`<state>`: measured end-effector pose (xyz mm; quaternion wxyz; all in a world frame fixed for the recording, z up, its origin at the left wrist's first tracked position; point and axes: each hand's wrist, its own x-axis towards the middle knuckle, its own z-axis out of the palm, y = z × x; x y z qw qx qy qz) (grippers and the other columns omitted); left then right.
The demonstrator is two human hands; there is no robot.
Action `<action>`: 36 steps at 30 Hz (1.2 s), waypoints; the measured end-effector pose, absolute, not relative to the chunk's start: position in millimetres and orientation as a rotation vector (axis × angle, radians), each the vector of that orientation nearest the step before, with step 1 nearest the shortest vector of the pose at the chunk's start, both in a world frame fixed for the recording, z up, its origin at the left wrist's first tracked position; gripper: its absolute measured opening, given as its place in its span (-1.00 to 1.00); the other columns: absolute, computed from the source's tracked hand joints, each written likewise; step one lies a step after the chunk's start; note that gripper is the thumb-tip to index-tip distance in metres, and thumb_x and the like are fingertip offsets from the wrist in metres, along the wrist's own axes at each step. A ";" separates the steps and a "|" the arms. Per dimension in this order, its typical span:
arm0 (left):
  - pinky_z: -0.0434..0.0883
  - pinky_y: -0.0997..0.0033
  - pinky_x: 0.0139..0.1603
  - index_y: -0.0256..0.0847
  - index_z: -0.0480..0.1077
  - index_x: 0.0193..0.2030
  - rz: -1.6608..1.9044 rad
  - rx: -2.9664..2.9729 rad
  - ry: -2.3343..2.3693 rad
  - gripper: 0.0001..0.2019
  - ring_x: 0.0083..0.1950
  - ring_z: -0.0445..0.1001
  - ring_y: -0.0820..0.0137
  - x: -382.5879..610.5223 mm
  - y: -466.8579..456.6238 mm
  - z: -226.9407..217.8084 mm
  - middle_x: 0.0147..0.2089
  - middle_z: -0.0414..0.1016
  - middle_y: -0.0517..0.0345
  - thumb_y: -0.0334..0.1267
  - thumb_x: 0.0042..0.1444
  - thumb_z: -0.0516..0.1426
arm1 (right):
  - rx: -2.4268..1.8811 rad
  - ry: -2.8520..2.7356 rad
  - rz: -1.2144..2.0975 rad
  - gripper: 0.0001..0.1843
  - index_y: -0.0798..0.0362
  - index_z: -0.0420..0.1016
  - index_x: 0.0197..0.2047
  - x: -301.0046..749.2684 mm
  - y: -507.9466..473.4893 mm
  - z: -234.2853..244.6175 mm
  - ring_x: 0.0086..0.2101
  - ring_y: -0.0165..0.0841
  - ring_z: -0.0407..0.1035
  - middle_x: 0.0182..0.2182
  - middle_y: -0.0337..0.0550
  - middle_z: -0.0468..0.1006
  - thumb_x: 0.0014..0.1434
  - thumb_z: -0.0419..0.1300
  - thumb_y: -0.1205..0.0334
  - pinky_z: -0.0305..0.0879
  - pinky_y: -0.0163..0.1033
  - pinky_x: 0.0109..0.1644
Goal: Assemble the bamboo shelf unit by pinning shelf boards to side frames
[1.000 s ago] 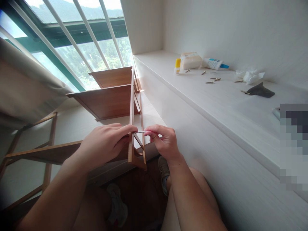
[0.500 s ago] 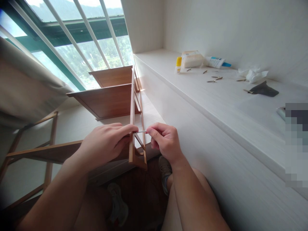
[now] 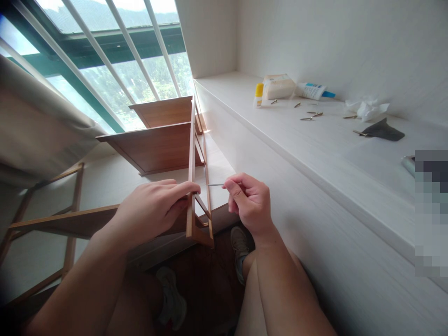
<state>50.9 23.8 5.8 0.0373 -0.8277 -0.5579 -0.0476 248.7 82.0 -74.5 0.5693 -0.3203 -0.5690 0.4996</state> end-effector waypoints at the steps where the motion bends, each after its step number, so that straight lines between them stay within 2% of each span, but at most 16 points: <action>1: 0.13 0.40 -0.42 0.01 0.34 -0.01 -0.146 -2.544 -1.712 -0.77 -0.30 0.45 0.36 50.9 23.8 5.7 -0.30 0.52 0.26 -0.33 0.26 -0.02 | -0.758 -1.373 1.134 -0.80 0.08 0.53 -0.35 250.0 82.7 -74.6 -0.73 -0.51 0.17 -0.74 -0.34 0.34 0.21 0.23 0.12 0.04 -0.36 -0.64; 6: 0.13 0.40 -0.41 0.01 0.33 0.02 -0.144 -2.547 -1.712 -0.75 -0.30 0.45 0.36 50.8 23.9 5.0 -0.30 0.52 0.25 -0.32 0.25 -0.02 | -0.756 -1.587 1.050 -0.80 0.07 0.54 -0.35 246.7 82.1 -75.9 -0.65 -0.49 0.23 -0.68 -0.32 0.38 0.22 0.21 0.13 0.16 -0.34 -0.54; 14: 0.12 0.41 -0.43 0.02 0.35 0.01 -0.124 -2.534 -1.714 -0.74 -0.31 0.45 0.35 50.8 23.7 6.0 -0.32 0.52 0.23 -0.32 0.25 -0.02 | -0.734 -1.645 0.977 -0.85 0.04 0.55 -0.32 242.5 82.6 -78.1 -0.62 -0.48 0.25 -0.65 -0.33 0.39 0.23 0.20 0.18 0.20 -0.34 -0.49; 21: 0.14 0.40 -0.43 0.02 0.34 0.02 -0.123 -2.532 -1.708 -0.74 -0.30 0.46 0.35 50.3 24.2 5.1 -0.32 0.52 0.23 -0.32 0.25 -0.01 | -0.674 -1.609 0.897 -0.88 0.00 0.59 -0.30 239.4 86.2 -81.3 -0.52 -0.43 0.35 -0.50 -0.24 0.54 0.20 0.24 0.20 0.31 -0.30 -0.41; 36: 0.14 0.41 -0.44 -0.01 0.35 0.00 -0.113 -2.536 -1.698 -0.74 -0.31 0.46 0.34 50.8 24.0 6.0 -0.34 0.51 0.21 -0.32 0.24 -0.02 | -0.598 -1.384 0.982 -0.87 -0.02 0.60 -0.31 223.4 80.8 -97.7 -0.61 -0.47 0.26 -0.47 -0.21 0.55 0.21 0.21 0.23 0.23 -0.29 -0.53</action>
